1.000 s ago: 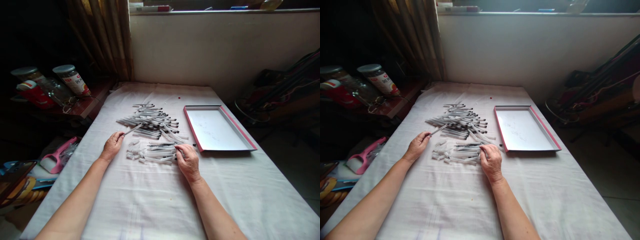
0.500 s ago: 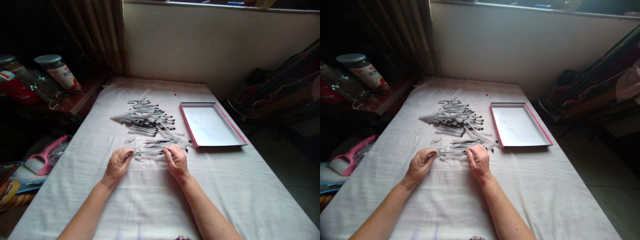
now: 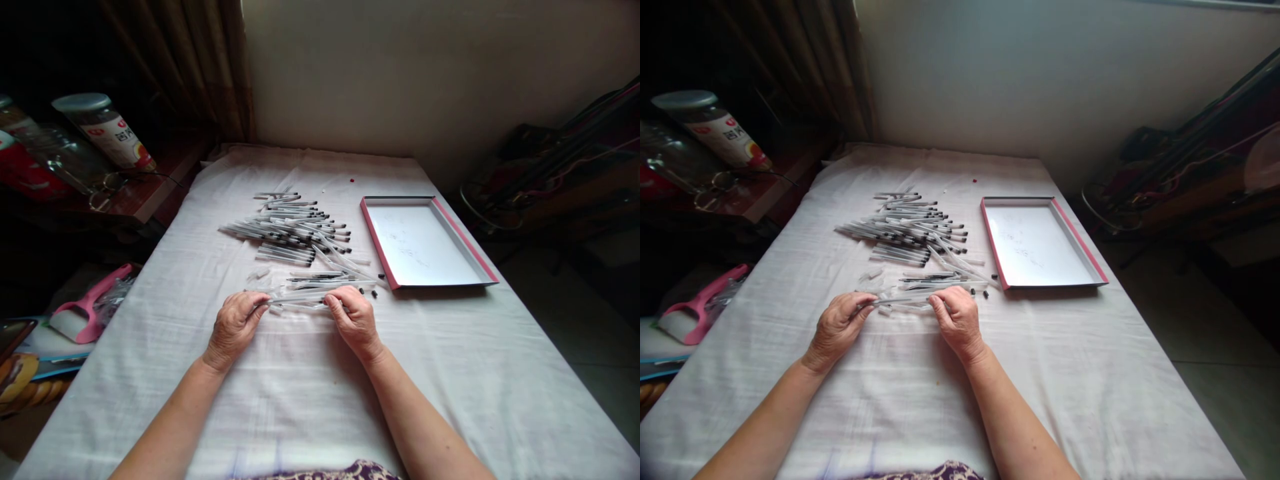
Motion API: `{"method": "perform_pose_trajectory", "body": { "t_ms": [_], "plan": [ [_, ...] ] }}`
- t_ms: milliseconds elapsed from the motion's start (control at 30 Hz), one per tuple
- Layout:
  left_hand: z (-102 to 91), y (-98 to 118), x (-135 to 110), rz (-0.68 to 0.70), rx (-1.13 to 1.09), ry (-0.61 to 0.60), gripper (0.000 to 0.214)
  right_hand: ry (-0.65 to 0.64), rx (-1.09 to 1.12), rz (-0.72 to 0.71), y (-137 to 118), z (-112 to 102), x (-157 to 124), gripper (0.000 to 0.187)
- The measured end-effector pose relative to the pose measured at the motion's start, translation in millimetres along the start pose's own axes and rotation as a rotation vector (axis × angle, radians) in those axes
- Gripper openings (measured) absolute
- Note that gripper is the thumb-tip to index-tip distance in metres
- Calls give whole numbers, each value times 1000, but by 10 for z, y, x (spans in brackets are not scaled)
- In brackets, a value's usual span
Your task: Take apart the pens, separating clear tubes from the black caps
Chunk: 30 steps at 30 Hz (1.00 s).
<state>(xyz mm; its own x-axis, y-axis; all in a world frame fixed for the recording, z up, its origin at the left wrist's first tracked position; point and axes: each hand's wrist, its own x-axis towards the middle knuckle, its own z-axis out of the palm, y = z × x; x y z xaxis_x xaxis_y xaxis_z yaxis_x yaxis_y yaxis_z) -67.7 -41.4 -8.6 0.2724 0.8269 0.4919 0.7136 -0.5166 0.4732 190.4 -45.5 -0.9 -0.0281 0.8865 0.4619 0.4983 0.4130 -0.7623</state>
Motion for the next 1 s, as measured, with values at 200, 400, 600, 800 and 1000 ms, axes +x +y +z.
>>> {"method": "perform_pose_trajectory", "body": {
  "t_ms": [200,400,600,800,1000],
  "plan": [
    [-21,9,-1,50,-26,-6,22,20,95,27,47,-1,-17,14],
    [-71,47,-22,-181,-105,-20,28,27,142,0,69,36,-40,16],
    [-14,28,-65,-288,-194,22,30,78,67,31,66,33,-36,12],
    [-21,31,-37,-287,-185,25,26,70,65,18,69,28,-38,11],
    [-4,35,-43,-245,-171,87,27,66,60,19,64,33,-45,11]
  ]
}}
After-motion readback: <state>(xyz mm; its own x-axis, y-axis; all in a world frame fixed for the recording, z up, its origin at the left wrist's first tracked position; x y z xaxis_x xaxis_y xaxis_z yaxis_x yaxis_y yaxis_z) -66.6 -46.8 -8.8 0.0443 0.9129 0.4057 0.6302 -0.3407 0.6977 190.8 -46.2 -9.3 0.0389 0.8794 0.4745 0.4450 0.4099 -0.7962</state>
